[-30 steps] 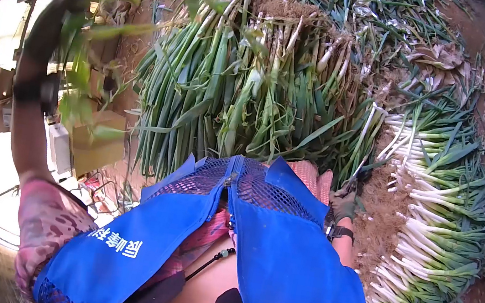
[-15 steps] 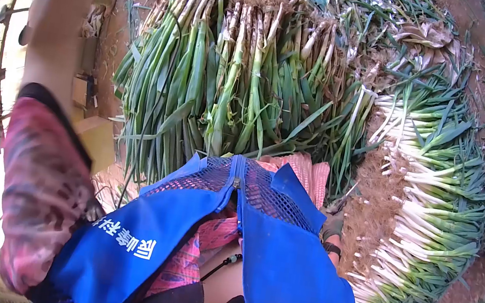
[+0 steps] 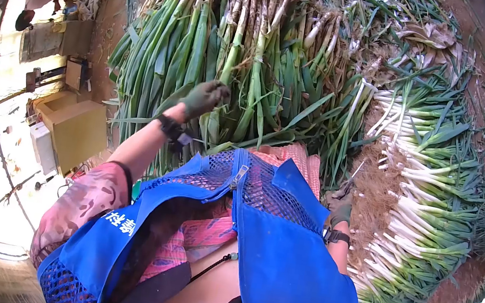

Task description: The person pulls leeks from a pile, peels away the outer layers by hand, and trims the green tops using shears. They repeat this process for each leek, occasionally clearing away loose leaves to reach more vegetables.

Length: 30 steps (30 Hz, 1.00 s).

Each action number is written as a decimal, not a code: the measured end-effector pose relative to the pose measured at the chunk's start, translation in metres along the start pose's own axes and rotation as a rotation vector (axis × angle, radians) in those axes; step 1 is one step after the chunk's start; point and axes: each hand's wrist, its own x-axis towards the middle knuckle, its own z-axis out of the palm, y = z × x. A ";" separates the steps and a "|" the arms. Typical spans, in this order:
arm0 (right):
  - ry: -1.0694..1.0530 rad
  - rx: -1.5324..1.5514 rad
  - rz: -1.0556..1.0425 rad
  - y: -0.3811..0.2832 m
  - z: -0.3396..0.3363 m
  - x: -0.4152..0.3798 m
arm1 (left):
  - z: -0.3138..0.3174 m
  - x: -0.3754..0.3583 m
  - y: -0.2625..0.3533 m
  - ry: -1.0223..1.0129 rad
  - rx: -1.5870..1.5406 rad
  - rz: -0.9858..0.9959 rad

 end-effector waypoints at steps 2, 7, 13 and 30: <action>0.007 -0.013 -0.052 -0.001 -0.003 -0.002 | -0.073 -0.024 0.053 0.310 0.816 0.840; -0.101 0.829 0.277 0.037 0.003 0.023 | -0.202 -0.083 0.191 0.570 -0.173 0.737; -0.002 0.196 -0.044 0.033 -0.002 0.002 | -0.129 0.122 0.036 0.346 0.070 0.044; 0.001 -0.011 0.131 0.006 -0.006 -0.020 | -0.050 0.035 -0.018 -0.584 0.280 -0.405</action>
